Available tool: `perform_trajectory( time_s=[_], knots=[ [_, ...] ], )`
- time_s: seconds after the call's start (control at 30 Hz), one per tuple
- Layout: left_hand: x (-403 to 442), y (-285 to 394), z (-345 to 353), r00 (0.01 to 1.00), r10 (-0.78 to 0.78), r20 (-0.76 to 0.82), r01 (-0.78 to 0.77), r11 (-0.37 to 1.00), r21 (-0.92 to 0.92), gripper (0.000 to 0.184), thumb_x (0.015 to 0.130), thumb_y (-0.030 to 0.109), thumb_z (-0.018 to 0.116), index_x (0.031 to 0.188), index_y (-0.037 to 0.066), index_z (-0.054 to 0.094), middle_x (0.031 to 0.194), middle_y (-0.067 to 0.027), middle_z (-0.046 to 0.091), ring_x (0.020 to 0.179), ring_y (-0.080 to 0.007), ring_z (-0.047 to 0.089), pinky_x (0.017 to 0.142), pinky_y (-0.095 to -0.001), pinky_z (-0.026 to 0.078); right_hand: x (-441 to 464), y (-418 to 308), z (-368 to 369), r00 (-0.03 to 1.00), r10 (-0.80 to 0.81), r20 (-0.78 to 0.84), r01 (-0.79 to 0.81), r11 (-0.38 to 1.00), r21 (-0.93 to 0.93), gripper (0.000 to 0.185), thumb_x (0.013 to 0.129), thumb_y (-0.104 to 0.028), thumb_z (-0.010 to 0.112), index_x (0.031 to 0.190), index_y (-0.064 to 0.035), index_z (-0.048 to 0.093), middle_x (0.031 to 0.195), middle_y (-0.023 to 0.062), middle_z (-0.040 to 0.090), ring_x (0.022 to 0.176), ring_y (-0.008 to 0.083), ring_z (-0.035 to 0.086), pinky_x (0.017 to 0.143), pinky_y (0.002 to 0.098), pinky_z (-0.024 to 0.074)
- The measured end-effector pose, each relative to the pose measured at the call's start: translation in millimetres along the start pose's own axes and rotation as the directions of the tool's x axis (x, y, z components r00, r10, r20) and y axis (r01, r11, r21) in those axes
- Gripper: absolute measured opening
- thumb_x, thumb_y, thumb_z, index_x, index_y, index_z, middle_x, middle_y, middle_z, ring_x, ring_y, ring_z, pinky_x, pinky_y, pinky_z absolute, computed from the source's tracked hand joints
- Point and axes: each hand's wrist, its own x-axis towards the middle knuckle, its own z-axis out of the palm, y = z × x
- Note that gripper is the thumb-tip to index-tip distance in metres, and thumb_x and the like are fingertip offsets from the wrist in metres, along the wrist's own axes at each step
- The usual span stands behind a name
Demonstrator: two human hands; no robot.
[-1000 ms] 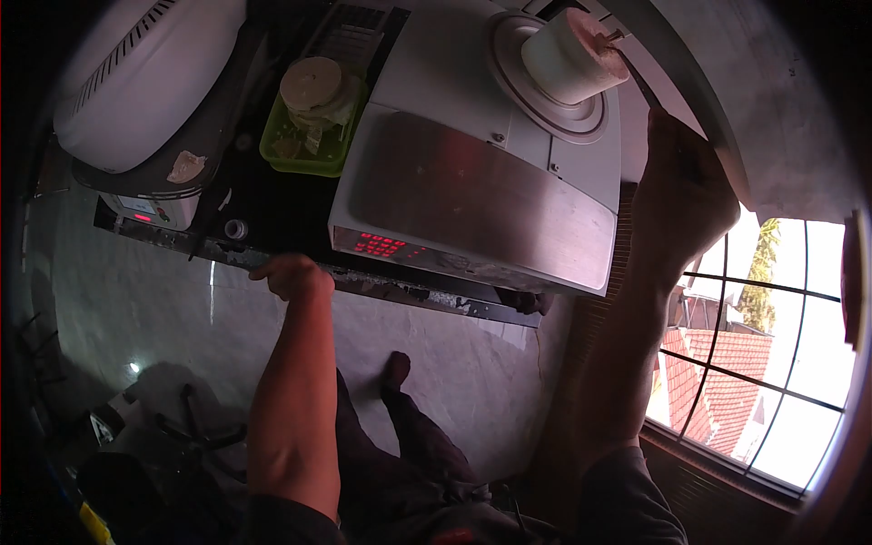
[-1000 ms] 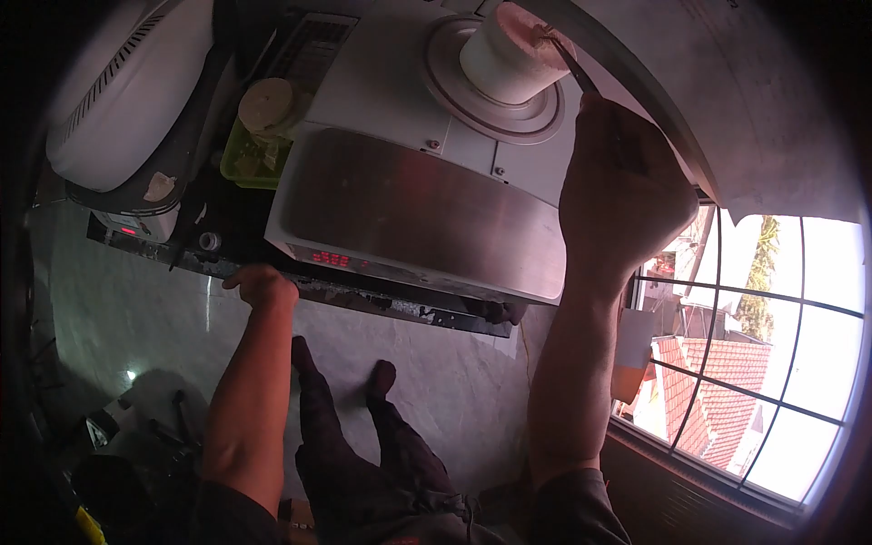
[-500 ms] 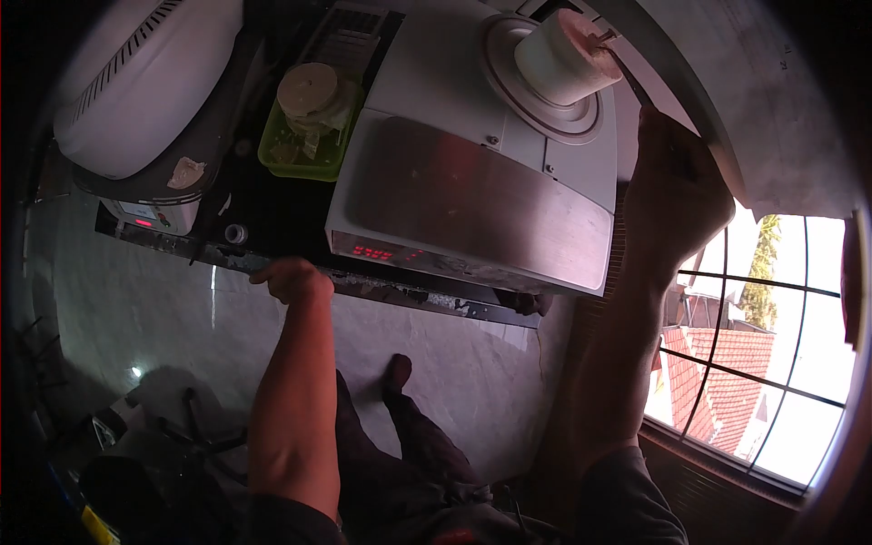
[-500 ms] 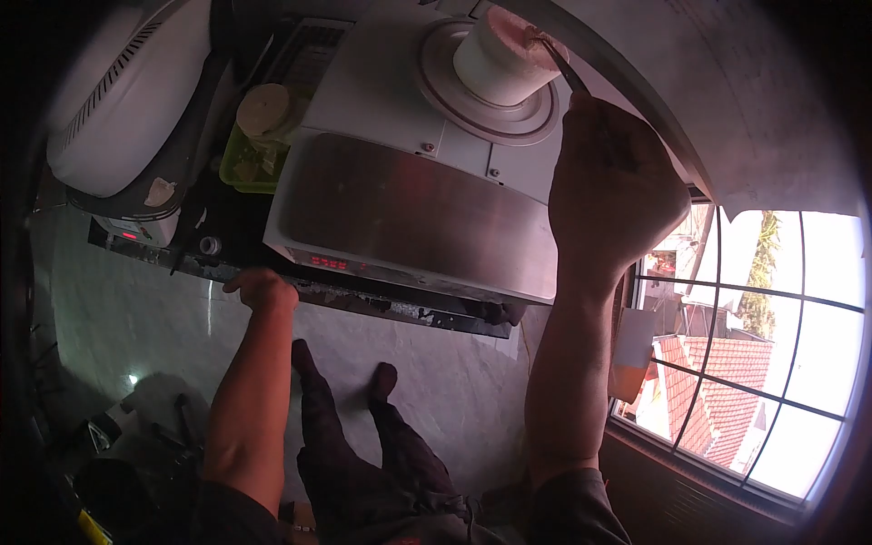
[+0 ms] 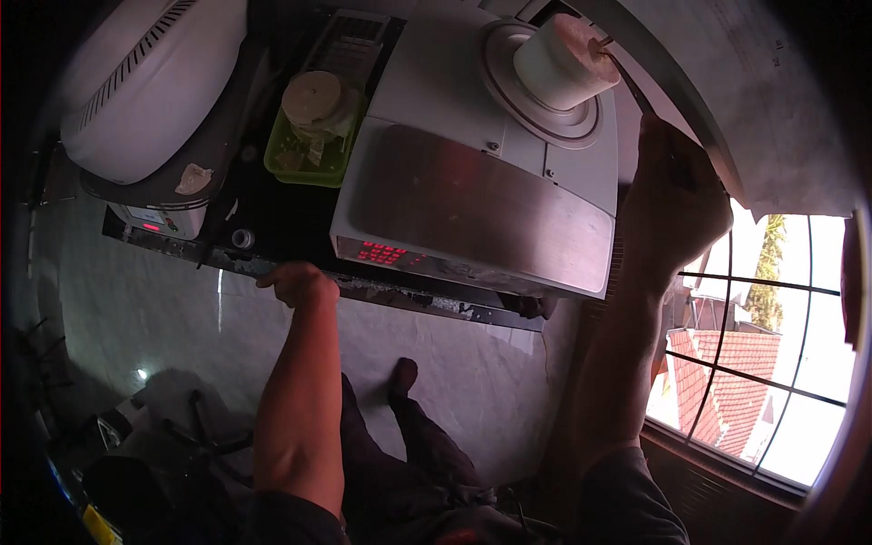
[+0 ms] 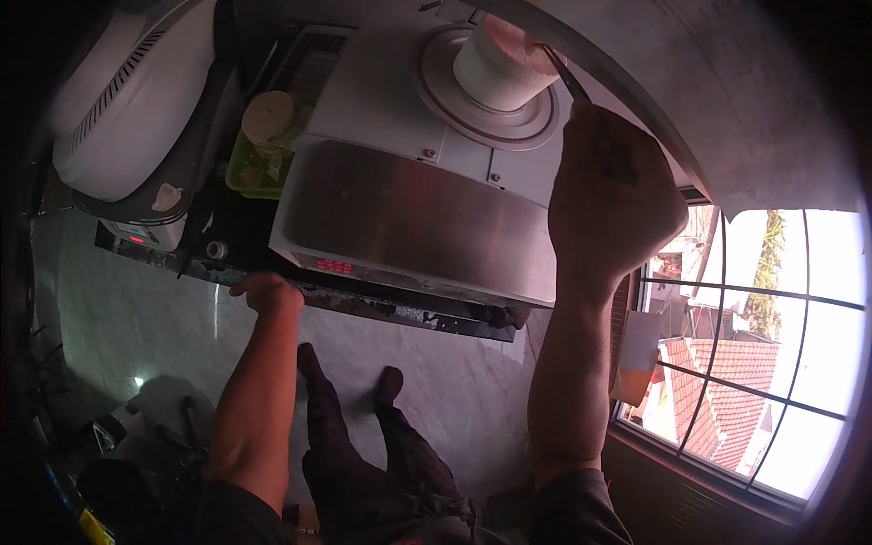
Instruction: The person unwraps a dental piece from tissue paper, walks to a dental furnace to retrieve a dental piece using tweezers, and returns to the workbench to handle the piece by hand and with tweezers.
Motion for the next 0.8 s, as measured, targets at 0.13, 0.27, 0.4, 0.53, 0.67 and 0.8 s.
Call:
perform_trajectory(
  time_s=[0.13, 0.27, 0.4, 0.53, 0.67, 0.8],
  knots=[
    [-34.2, 25.5, -37.1, 0.934, -0.298, 0.197, 0.356, 0.747, -0.561, 0.068, 0.104, 0.047, 0.012, 0.134, -0.005, 0.045, 0.135, -0.0264, 0.053, 0.121, -0.0416, 0.056, 0.100, -0.0541, 0.051, -3.6, -4.0, -10.4, 0.999, -0.050, -0.011, 0.049, 0.996, -0.068, 0.010, 0.081, -0.005, 0.078, 0.089, 0.0003, 0.075, 0.076, 0.0080, 0.074, 0.069, 0.0114, 0.070, 0.062, 0.0221, 0.0542],
    [-48.4, 30.1, -43.2, 0.952, -0.271, 0.141, 0.304, 0.811, -0.499, 0.075, 0.103, 0.051, 0.010, 0.131, -0.007, 0.049, 0.134, -0.0263, 0.054, 0.122, -0.0419, 0.055, 0.101, -0.0539, 0.050, -10.3, -2.8, -30.7, 0.991, -0.130, -0.009, 0.128, 0.985, -0.116, 0.010, 0.081, -0.007, 0.079, 0.088, -0.0007, 0.075, 0.071, 0.0065, 0.071, 0.063, 0.0093, 0.066, 0.055, 0.0226, 0.0493],
    [-53.5, 31.3, -52.0, 0.954, -0.226, 0.197, 0.285, 0.887, -0.363, 0.062, 0.103, 0.043, 0.021, 0.143, -0.004, 0.030, 0.141, -0.0199, 0.051, 0.126, -0.0357, 0.054, 0.106, -0.0483, 0.045, -25.9, -6.9, -56.6, 0.980, -0.194, 0.039, 0.196, 0.978, -0.070, 0.011, 0.081, -0.007, 0.079, 0.088, -0.0002, 0.074, 0.066, 0.0042, 0.065, 0.056, 0.0081, 0.059, 0.049, 0.0234, 0.0430],
    [-39.6, 24.4, -45.3, 0.924, -0.283, 0.258, 0.379, 0.775, -0.506, 0.062, 0.104, 0.039, 0.027, 0.150, -0.002, 0.024, 0.143, -0.0163, 0.051, 0.127, -0.0333, 0.054, 0.110, -0.0455, 0.041, -47.6, -7.9, -75.3, 0.977, -0.184, 0.105, 0.180, 0.983, 0.048, 0.016, 0.075, -0.002, 0.079, 0.090, -0.0003, 0.073, 0.065, 0.0034, 0.060, 0.051, 0.0066, 0.052, 0.043, 0.0235, 0.0365],
    [-31.1, 18.2, -31.8, 0.937, -0.258, 0.233, 0.347, 0.755, -0.556, 0.066, 0.103, 0.046, 0.017, 0.145, 0.001, 0.038, 0.143, -0.0160, 0.051, 0.131, -0.0319, 0.050, 0.115, -0.0463, 0.033, -73.4, -6.0, -92.4, 0.961, -0.173, 0.217, 0.160, 0.984, 0.078, 0.021, 0.071, 0.000, 0.080, 0.091, -0.0024, 0.074, 0.063, 0.0030, 0.058, 0.049, 0.0093, 0.053, 0.043, 0.0242, 0.0393],
    [-46.0, 24.5, -39.9, 0.944, -0.258, 0.205, 0.329, 0.753, -0.570, 0.070, 0.102, 0.050, 0.012, 0.144, 0.002, 0.041, 0.144, -0.0154, 0.051, 0.132, -0.0306, 0.049, 0.117, -0.0453, 0.031, -98.9, 3.7, -93.6, 0.949, -0.221, 0.227, 0.201, 0.974, 0.108, 0.025, 0.068, 0.000, 0.080, 0.093, -0.0025, 0.073, 0.064, 0.0015, 0.058, 0.048, 0.0104, 0.052, 0.044, 0.0258, 0.0414]
  ],
)
